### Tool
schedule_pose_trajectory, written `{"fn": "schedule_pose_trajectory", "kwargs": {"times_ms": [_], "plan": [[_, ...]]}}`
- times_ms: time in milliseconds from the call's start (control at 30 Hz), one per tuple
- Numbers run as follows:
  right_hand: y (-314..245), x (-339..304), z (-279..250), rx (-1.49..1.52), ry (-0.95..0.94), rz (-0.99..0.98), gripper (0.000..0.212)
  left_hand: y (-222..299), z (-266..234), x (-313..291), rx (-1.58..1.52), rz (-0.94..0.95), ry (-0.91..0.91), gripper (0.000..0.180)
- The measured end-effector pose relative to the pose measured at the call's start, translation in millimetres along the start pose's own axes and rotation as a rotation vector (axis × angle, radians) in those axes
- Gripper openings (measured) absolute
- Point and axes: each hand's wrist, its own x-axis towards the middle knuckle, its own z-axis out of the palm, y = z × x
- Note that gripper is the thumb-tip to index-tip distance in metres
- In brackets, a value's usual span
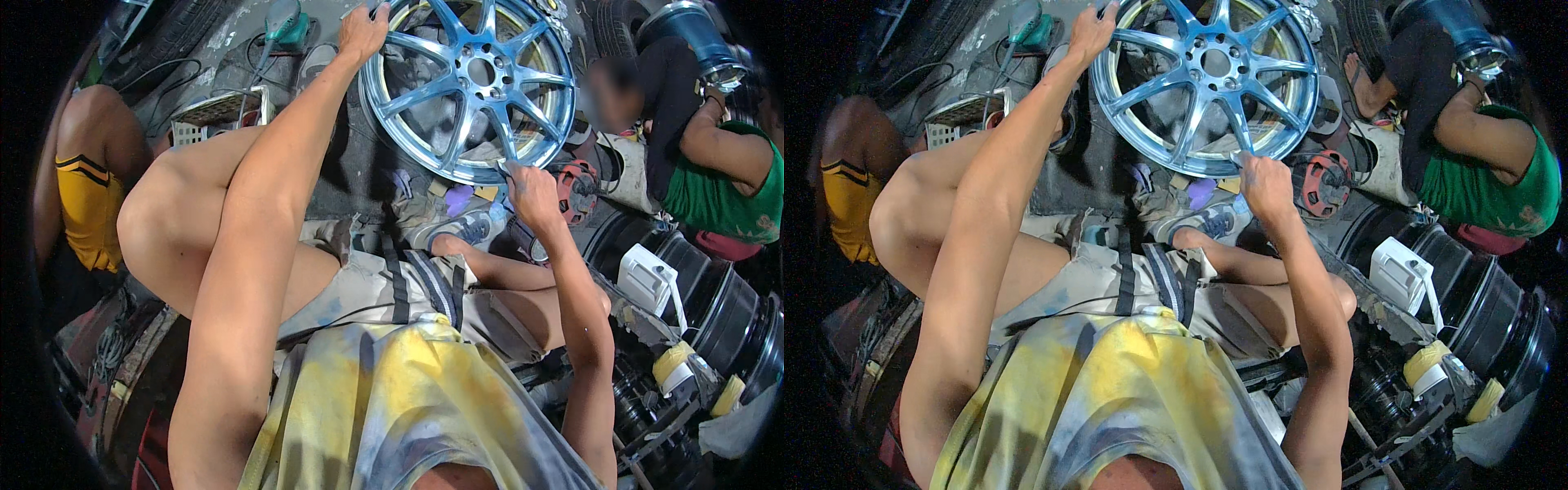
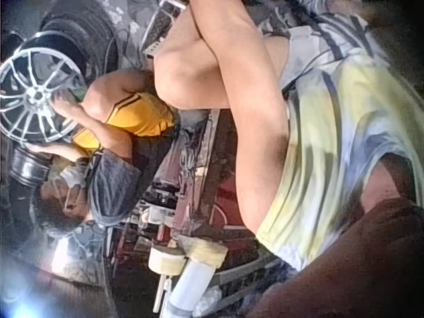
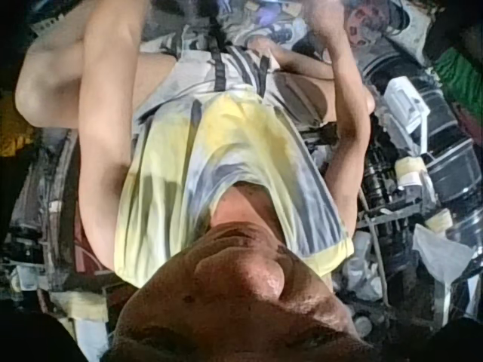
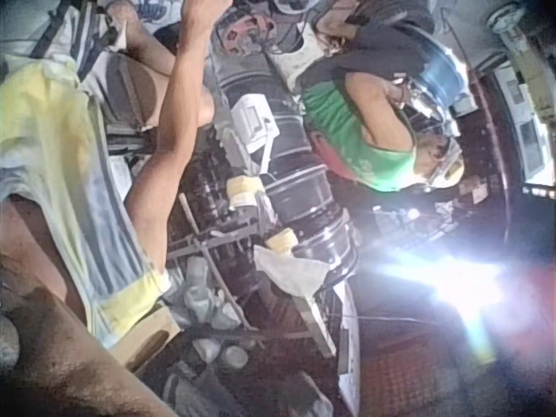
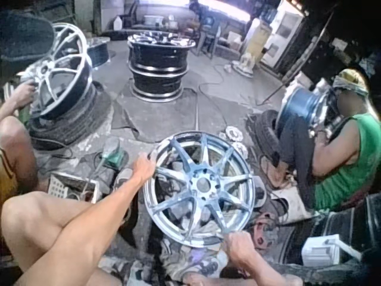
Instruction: The person scrubs a blue car wheel with a purple sponge while sitting on the floor. They repeatedly rub the spokes and rim, occasionally adjusting their grip and the wheel's position.
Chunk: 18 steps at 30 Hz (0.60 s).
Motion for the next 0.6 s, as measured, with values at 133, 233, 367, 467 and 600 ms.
{"fn": "schedule_pose_trajectory", "kwargs": {"times_ms": [133, 233, 367, 467, 600], "plan": [[-15.3, 1.4, 4.1, 0.318, 0.007, -0.256, 0.021, 10.3, -10.1, -7.4, -0.078, -0.052, -0.063, 0.067], [-19.4, 2.7, 2.5, 0.446, -0.044, -0.24, 0.02, 16.2, -15.7, -9.9, -0.23, 0.016, -0.034, 0.065], [-21.1, 3.4, -4.4, 0.192, -0.108, 0.071, 0.023, 15.5, -14.4, -7.2, -0.099, -0.078, -0.102, 0.065], [-30.9, 3.6, -7.5, 0.393, -0.072, -0.248, 0.026, 11.3, -9.6, -4.8, -0.099, -0.056, -0.077, 0.066], [-33.0, 6.6, -12.5, 0.397, -0.194, -0.043, 0.026, 8.1, -5.9, -3.7, -0.108, -0.049, -0.041, 0.067]]}}
